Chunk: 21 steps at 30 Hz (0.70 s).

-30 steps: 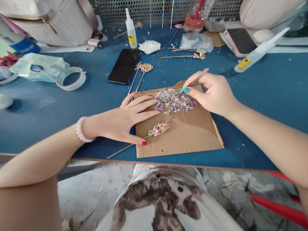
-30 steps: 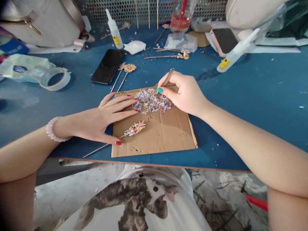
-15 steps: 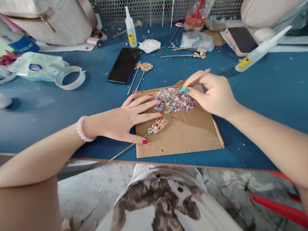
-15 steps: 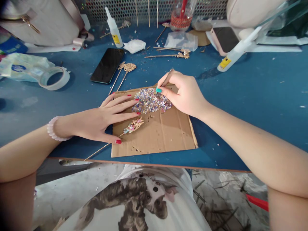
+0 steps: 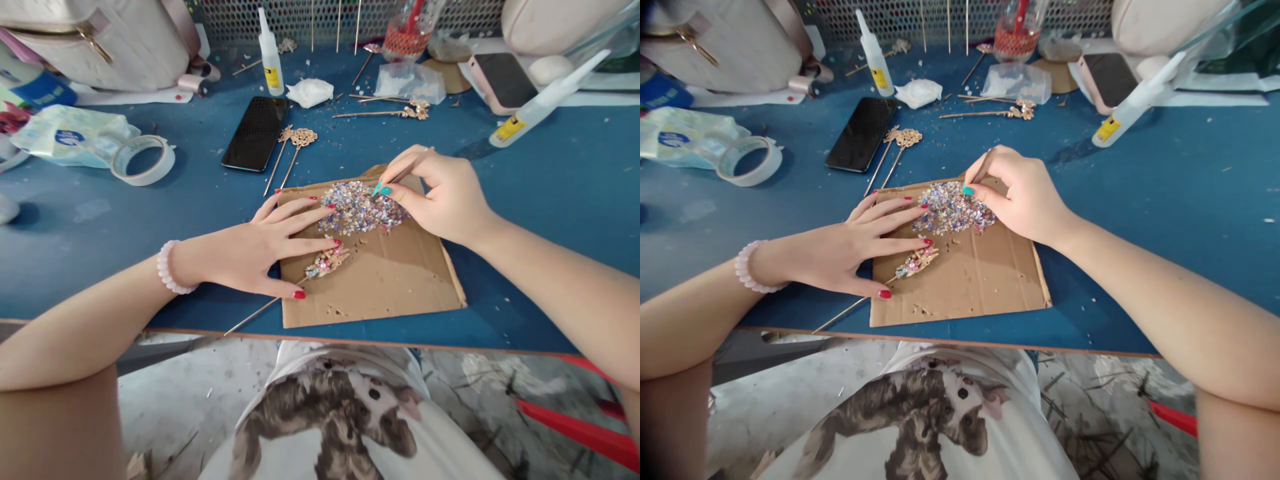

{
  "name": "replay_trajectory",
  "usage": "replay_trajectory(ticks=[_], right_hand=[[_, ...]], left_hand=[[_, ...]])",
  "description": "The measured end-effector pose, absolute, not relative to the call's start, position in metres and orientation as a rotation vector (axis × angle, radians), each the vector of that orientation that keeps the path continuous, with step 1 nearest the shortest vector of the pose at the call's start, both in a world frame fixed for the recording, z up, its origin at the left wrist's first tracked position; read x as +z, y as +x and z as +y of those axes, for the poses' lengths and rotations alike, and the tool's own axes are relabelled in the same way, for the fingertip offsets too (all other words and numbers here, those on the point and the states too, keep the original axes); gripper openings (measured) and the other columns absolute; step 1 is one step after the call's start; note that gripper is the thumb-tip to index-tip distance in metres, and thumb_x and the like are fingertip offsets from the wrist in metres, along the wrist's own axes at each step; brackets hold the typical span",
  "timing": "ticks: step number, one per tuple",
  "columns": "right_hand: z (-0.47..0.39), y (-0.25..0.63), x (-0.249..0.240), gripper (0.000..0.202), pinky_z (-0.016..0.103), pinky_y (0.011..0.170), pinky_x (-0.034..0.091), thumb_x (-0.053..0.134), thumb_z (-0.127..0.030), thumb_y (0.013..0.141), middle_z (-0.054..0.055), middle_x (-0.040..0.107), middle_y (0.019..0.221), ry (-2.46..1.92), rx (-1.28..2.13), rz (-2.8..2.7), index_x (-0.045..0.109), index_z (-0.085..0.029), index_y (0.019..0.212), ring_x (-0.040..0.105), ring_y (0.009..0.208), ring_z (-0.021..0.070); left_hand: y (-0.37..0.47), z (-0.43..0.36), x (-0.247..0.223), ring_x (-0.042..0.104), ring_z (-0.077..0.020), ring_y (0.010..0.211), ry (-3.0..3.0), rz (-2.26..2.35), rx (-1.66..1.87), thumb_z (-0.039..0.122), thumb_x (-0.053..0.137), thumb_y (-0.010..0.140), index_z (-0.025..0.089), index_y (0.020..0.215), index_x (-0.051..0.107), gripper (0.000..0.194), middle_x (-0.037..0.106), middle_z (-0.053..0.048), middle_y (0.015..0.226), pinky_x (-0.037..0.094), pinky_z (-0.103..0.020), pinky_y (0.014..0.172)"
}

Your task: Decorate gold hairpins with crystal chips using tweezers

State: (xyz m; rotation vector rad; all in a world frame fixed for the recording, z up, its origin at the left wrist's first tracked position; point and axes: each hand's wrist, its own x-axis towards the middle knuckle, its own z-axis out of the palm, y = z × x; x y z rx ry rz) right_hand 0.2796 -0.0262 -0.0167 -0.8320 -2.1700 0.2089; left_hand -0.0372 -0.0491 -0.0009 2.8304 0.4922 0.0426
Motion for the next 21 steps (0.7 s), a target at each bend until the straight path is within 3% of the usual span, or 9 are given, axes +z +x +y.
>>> replay_trajectory(ticks=[21], right_hand=[[-0.0347,0.2733,-0.0127,0.004,0.041,0.086,0.059,0.063,-0.025,0.094,0.002,0.075,0.097,-0.934,0.294,-2.078,0.065,-0.026,0.091,0.072,0.094,0.0230]], left_hand=[[-0.0369,-0.0488,-0.0023,0.016,-0.0402,0.156,2.833,0.481,0.086,0.065,0.060,0.091,0.037,0.157,0.029,0.079,0.017,-0.010,0.170,0.007,-0.068,0.126]])
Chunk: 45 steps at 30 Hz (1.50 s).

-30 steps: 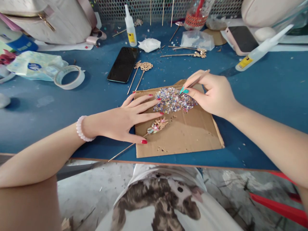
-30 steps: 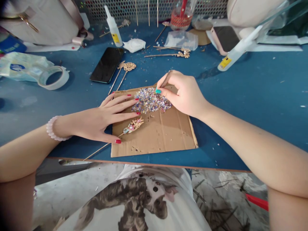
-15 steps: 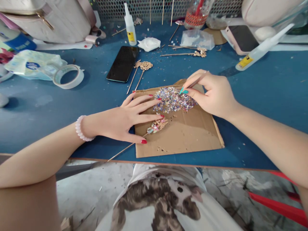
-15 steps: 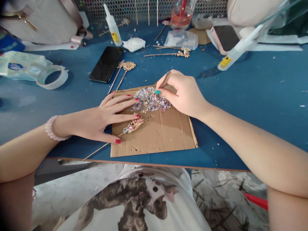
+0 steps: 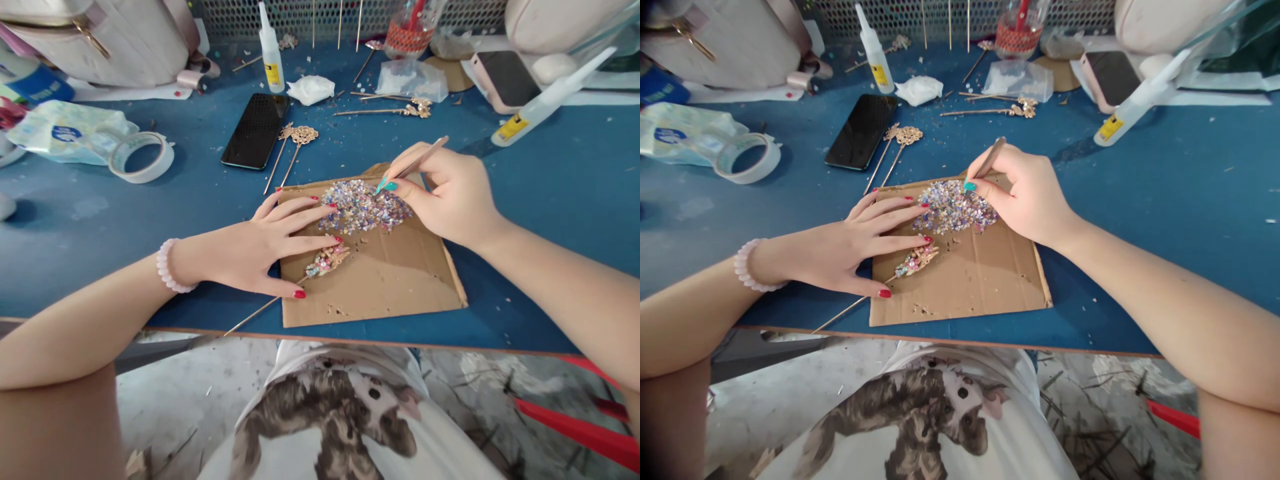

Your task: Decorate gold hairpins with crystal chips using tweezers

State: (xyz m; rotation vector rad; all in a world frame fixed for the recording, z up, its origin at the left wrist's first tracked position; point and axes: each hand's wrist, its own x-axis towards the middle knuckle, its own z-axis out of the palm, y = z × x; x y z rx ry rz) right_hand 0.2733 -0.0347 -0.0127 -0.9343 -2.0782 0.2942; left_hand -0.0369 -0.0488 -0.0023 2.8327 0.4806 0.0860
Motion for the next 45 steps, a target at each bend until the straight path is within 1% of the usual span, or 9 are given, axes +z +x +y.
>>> replay_trajectory(ticks=[4,7,11,14,18,25,34,41,45], right_hand=[[-0.046,0.266,-0.009,0.005,0.040,0.083,0.058,0.062,-0.029,0.095,0.003,0.074,0.096,-0.887,0.412,-2.049,0.064,-0.026,0.092,0.072,0.093,0.0222],[-0.057,0.258,-0.005,0.004,0.037,0.082,0.058,0.062,-0.025,0.096,0.003,0.074,0.094,-0.811,0.405,-2.136,0.063,-0.027,0.092,0.072,0.092,0.0203],[-0.065,0.251,-0.005,0.008,0.035,0.078,0.058,0.063,-0.020,0.095,0.001,0.073,0.089,-0.733,0.320,-2.215,0.062,-0.027,0.092,0.071,0.087,0.0190],[-0.066,0.249,-0.008,0.008,0.035,0.078,0.058,0.062,-0.018,0.095,0.002,0.071,0.089,-0.700,0.267,-2.242,0.062,-0.025,0.093,0.070,0.088,0.0193],[-0.066,0.248,-0.008,0.009,0.035,0.078,0.056,0.061,-0.018,0.095,0.001,0.071,0.082,-0.683,0.246,-2.301,0.063,-0.025,0.089,0.068,0.086,0.0191],[-0.067,0.247,-0.006,0.009,0.036,0.079,0.056,0.063,-0.017,0.094,0.001,0.071,0.081,-0.621,0.209,-2.319,0.062,-0.024,0.089,0.067,0.086,0.0200],[-0.065,0.249,-0.006,0.007,0.037,0.081,0.055,0.062,-0.021,0.094,0.000,0.072,0.084,-0.669,0.337,-2.318,0.065,-0.027,0.091,0.067,0.085,0.0200],[-0.061,0.253,-0.005,0.011,0.035,0.079,0.058,0.065,-0.017,0.093,0.001,0.073,0.088,-0.651,0.260,-2.283,0.064,-0.028,0.094,0.070,0.088,0.0193],[-0.058,0.255,-0.004,0.007,0.035,0.078,0.059,0.064,-0.023,0.095,0.000,0.074,0.089,-0.706,0.305,-2.254,0.065,-0.030,0.093,0.072,0.088,0.0191]], left_hand=[[-0.038,-0.048,-0.004,0.019,-0.0408,0.154,2.809,0.475,0.137,0.067,0.063,0.088,0.035,0.158,0.025,0.085,0.023,-0.011,0.169,0.008,-0.069,0.126],[-0.038,-0.048,-0.004,0.020,-0.0401,0.154,2.806,0.473,0.146,0.067,0.063,0.088,0.035,0.159,0.024,0.087,0.026,-0.010,0.168,0.007,-0.068,0.126],[-0.039,-0.049,-0.004,0.019,-0.0407,0.154,2.818,0.465,0.137,0.067,0.064,0.088,0.037,0.157,0.027,0.085,0.025,-0.009,0.168,0.005,-0.070,0.125],[-0.039,-0.049,-0.005,0.019,-0.0409,0.154,2.818,0.463,0.148,0.068,0.063,0.087,0.036,0.159,0.024,0.087,0.024,-0.011,0.168,0.005,-0.070,0.125],[-0.041,-0.048,-0.007,0.019,-0.0412,0.154,2.827,0.452,0.158,0.070,0.060,0.088,0.032,0.160,0.021,0.090,0.024,-0.013,0.168,0.008,-0.070,0.125],[-0.041,-0.048,-0.007,0.018,-0.0416,0.155,2.815,0.456,0.161,0.071,0.060,0.088,0.032,0.161,0.016,0.094,0.024,-0.014,0.168,0.009,-0.072,0.124],[-0.042,-0.047,-0.007,0.023,-0.0415,0.152,2.826,0.429,0.208,0.069,0.062,0.087,0.033,0.158,0.024,0.088,0.029,-0.014,0.166,0.011,-0.070,0.124],[-0.040,-0.048,-0.006,0.024,-0.0416,0.152,2.830,0.452,0.193,0.072,0.061,0.086,0.033,0.156,0.030,0.086,0.030,-0.013,0.165,0.009,-0.068,0.125],[-0.040,-0.048,-0.006,0.025,-0.0417,0.151,2.830,0.454,0.191,0.072,0.062,0.086,0.033,0.155,0.033,0.084,0.030,-0.013,0.165,0.009,-0.068,0.125]])
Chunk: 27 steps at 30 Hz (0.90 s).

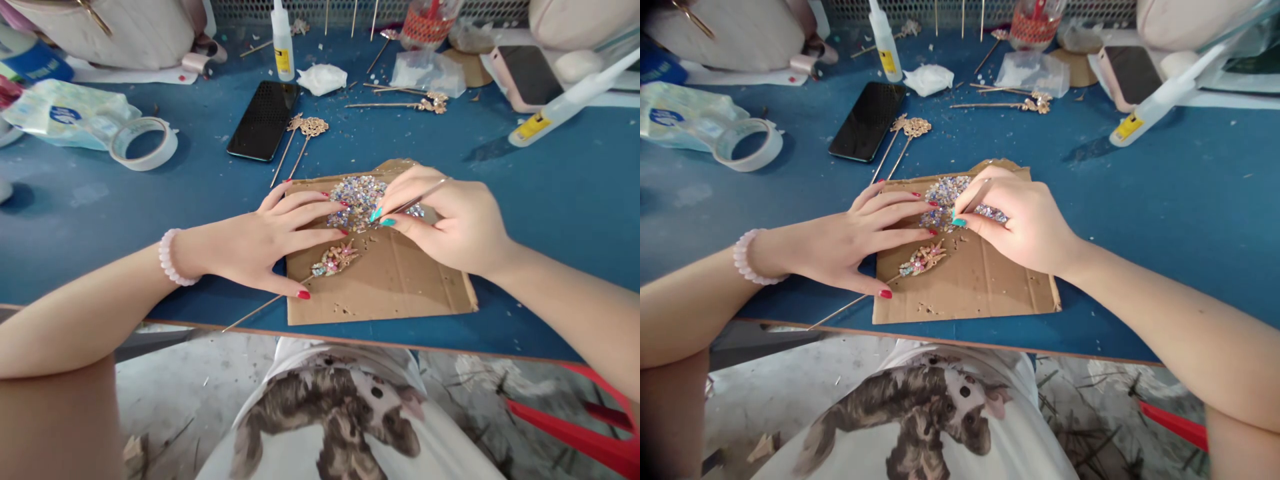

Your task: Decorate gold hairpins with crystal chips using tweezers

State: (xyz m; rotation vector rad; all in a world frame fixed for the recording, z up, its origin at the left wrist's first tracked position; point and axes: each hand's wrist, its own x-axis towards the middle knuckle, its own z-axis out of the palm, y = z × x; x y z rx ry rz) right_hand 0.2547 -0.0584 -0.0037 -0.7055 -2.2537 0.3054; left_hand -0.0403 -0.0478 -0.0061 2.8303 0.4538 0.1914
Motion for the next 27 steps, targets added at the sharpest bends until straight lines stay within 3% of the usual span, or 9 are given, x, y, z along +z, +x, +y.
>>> replay_trajectory(ticks=[11,17,20,23,25,27], right_hand=[[-0.058,0.253,-0.006,0.008,0.035,0.078,0.059,0.064,-0.019,0.094,0.002,0.074,0.090,-0.642,0.337,-2.321,0.064,-0.027,0.094,0.072,0.088,0.0189],[-0.059,0.254,-0.006,0.008,0.032,0.077,0.058,0.067,-0.018,0.093,0.002,0.073,0.090,-0.623,0.326,-2.334,0.064,-0.026,0.094,0.072,0.087,0.0179],[-0.060,0.253,-0.006,0.011,0.032,0.077,0.058,0.068,-0.016,0.092,0.001,0.073,0.088,-0.623,0.316,-2.329,0.064,-0.026,0.094,0.071,0.087,0.0178],[-0.060,0.253,-0.007,0.008,0.032,0.078,0.058,0.066,-0.017,0.093,0.000,0.072,0.089,-0.642,0.321,-2.318,0.065,-0.025,0.094,0.070,0.088,0.0173],[-0.060,0.253,-0.008,0.005,0.033,0.079,0.058,0.064,-0.020,0.095,0.001,0.072,0.090,-0.653,0.340,-2.316,0.066,-0.024,0.094,0.071,0.089,0.0171],[-0.060,0.253,-0.007,0.004,0.033,0.080,0.058,0.063,-0.022,0.096,0.001,0.072,0.090,-0.662,0.355,-2.325,0.066,-0.023,0.093,0.071,0.090,0.0170]], left_hand=[[-0.043,-0.048,-0.003,0.022,-0.0371,0.153,2.861,0.462,0.200,0.073,0.050,0.092,0.031,0.153,0.033,0.076,0.031,-0.012,0.165,0.009,-0.063,0.126],[-0.039,-0.047,0.003,0.034,-0.0337,0.148,2.892,0.461,0.287,0.062,0.049,0.099,0.027,0.146,0.042,0.059,0.039,-0.013,0.160,0.021,-0.054,0.123],[-0.037,-0.047,0.009,0.051,-0.0298,0.134,2.901,0.472,0.360,0.053,0.051,0.101,0.022,0.133,0.051,0.045,0.056,-0.013,0.144,0.033,-0.047,0.112],[-0.037,-0.048,0.015,0.064,-0.0231,0.107,2.899,0.496,0.372,0.046,0.050,0.102,0.021,0.111,0.057,0.027,0.069,-0.007,0.115,0.039,-0.039,0.094],[-0.038,-0.049,0.019,0.064,-0.0189,0.086,2.903,0.459,0.291,0.040,0.046,0.103,0.021,0.094,0.059,0.025,0.069,-0.004,0.093,0.040,-0.034,0.080],[-0.040,-0.050,0.022,0.059,-0.0157,0.068,2.900,0.366,0.153,0.035,0.042,0.105,0.020,0.077,0.055,0.034,0.063,-0.001,0.074,0.036,-0.032,0.069]])
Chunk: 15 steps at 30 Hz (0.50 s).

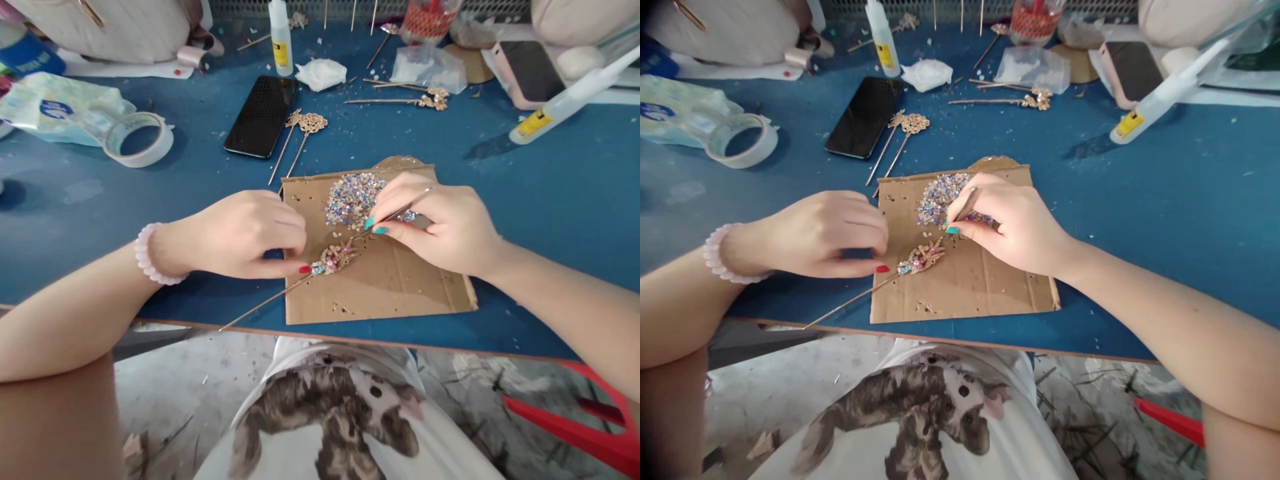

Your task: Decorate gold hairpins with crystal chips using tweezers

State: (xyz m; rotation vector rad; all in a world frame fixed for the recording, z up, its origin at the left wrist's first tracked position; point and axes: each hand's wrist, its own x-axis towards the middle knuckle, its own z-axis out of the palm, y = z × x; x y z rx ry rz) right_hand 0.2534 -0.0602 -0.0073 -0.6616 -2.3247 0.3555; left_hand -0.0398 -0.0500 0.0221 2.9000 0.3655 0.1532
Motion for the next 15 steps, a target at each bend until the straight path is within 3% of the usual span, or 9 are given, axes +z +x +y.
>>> replay_trajectory(ticks=[4,9,15], right_hand=[[-0.0603,0.2538,-0.0063,0.005,0.031,0.080,0.058,0.063,-0.021,0.096,0.001,0.071,0.090,-0.654,0.351,-2.347,0.065,-0.024,0.093,0.071,0.090,0.0160],[-0.0608,0.2528,-0.0064,0.005,0.030,0.079,0.057,0.065,-0.018,0.095,0.002,0.071,0.089,-0.624,0.363,-2.337,0.064,-0.022,0.093,0.070,0.089,0.0157],[-0.0599,0.2520,-0.0084,0.006,0.031,0.079,0.056,0.066,-0.017,0.093,0.001,0.070,0.087,-0.618,0.345,-2.320,0.064,-0.023,0.092,0.068,0.088,0.0160]], left_hand=[[-0.0434,-0.0526,0.0232,0.050,-0.0121,0.053,2.832,0.225,-0.015,0.040,0.049,0.104,0.020,0.064,0.050,0.045,0.056,0.002,0.058,0.032,-0.032,0.061],[-0.0464,-0.0547,0.0231,0.051,-0.0113,0.050,2.763,0.258,-0.124,0.042,0.061,0.098,0.021,0.064,0.056,0.041,0.059,0.003,0.056,0.030,-0.031,0.058],[-0.0497,-0.0530,0.0246,0.052,-0.0104,0.051,2.657,0.315,-0.211,0.038,0.062,0.097,0.021,0.065,0.059,0.037,0.060,0.004,0.057,0.032,-0.028,0.057]])
